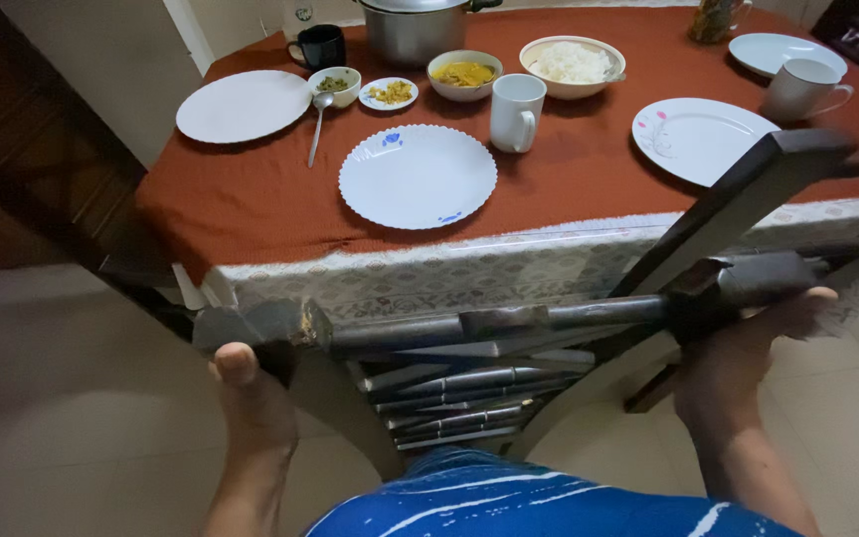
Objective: The person places a covered pot on a dining table, then moves a wooden chair into position. They adjust plates and cups on the table, covering a bowl of rice with a plate. The person walks around the table and returns to the chair.
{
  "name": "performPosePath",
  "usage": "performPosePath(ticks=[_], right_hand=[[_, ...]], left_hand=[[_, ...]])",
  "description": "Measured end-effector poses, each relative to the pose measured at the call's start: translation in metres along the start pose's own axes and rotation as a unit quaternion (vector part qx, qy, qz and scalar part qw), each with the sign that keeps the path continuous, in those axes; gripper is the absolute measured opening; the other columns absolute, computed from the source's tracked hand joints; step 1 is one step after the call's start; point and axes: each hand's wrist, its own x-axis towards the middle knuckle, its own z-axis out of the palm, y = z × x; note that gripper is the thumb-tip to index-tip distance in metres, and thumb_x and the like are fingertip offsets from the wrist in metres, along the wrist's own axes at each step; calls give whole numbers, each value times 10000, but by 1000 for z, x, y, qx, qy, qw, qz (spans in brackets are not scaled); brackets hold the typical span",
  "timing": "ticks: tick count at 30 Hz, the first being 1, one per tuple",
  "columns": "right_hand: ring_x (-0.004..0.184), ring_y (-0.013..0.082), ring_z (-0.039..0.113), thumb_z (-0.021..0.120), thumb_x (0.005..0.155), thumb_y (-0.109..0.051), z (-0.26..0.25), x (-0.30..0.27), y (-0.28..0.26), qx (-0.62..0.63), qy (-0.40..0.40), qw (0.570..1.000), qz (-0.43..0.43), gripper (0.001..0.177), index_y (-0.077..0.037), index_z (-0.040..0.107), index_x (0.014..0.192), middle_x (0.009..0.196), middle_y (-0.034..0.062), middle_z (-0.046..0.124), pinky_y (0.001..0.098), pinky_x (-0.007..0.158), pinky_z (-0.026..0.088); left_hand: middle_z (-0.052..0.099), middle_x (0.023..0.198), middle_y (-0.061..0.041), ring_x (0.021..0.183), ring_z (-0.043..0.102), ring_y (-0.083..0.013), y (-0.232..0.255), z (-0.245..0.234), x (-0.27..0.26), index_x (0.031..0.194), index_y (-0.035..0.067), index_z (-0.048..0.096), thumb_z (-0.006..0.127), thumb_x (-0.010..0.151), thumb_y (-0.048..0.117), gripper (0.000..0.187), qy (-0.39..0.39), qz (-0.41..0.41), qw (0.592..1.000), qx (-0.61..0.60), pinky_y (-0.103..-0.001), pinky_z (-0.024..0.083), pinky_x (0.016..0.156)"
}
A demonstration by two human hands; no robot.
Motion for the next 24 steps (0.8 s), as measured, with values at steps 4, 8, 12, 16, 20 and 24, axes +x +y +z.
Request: performPosePath(ticks=[4, 8, 12, 16, 20, 24], right_hand=[[1415, 285, 416, 184, 688, -1000, 0, 0, -4, 7, 7, 1000, 3, 1317, -63, 182, 1614, 1593, 142, 369, 404, 1190, 357], [1435, 262, 429, 186, 701, -1002, -1, 3, -3, 26, -19, 999, -6, 1324, -52, 280, 1618, 1609, 130, 426, 381, 1205, 337], [1443, 255, 465, 203, 737, -1019, -1, 6, -1, 54, -6, 998, -13, 1299, -68, 327, 1612, 1594, 112, 471, 387, 1220, 348], [1398, 238, 454, 221, 735, -980, 0, 5, -4, 32, -47, 996, -66, 1233, -94, 308, 1589, 1542, 81, 448, 401, 1201, 349], [1299, 224, 489, 212, 759, -975, -2, 2, -4, 23, -54, 995, -80, 1216, -71, 372, 1557, 1433, 98, 499, 402, 1165, 374], [1302, 222, 510, 216, 739, -1024, -3, 5, 0, 57, 3, 997, -54, 1238, -107, 378, 1554, 1467, 94, 521, 377, 1172, 378]], left_hand=[[543, 1041, -160, 952, 530, -258, -7, -1, 2, 1115, -132, 567, 527, 721, 982, 1182, 13, -9, 1000, -11, -430, 468, 824], [605, 1150, -116, 1109, 598, -215, 23, 12, -2, 1226, -34, 551, 477, 659, 1033, 1210, -1, 36, 999, 17, -384, 524, 910], [596, 1106, -153, 1064, 620, -248, 25, 15, -1, 1205, -68, 544, 464, 656, 1027, 1228, -5, 8, 999, 35, -405, 536, 885], [571, 1205, -139, 1128, 580, -241, 30, 19, -3, 1274, -76, 520, 531, 655, 1001, 1242, -3, 21, 1000, -11, -416, 499, 961], [597, 1208, -123, 1123, 583, -227, 40, 22, -5, 1267, -90, 561, 533, 676, 995, 1236, -18, 17, 999, -29, -423, 513, 949], [550, 1262, -115, 1178, 551, -222, 35, 24, -9, 1332, -68, 489, 573, 670, 977, 1240, 2, 31, 999, -42, -428, 492, 990]])
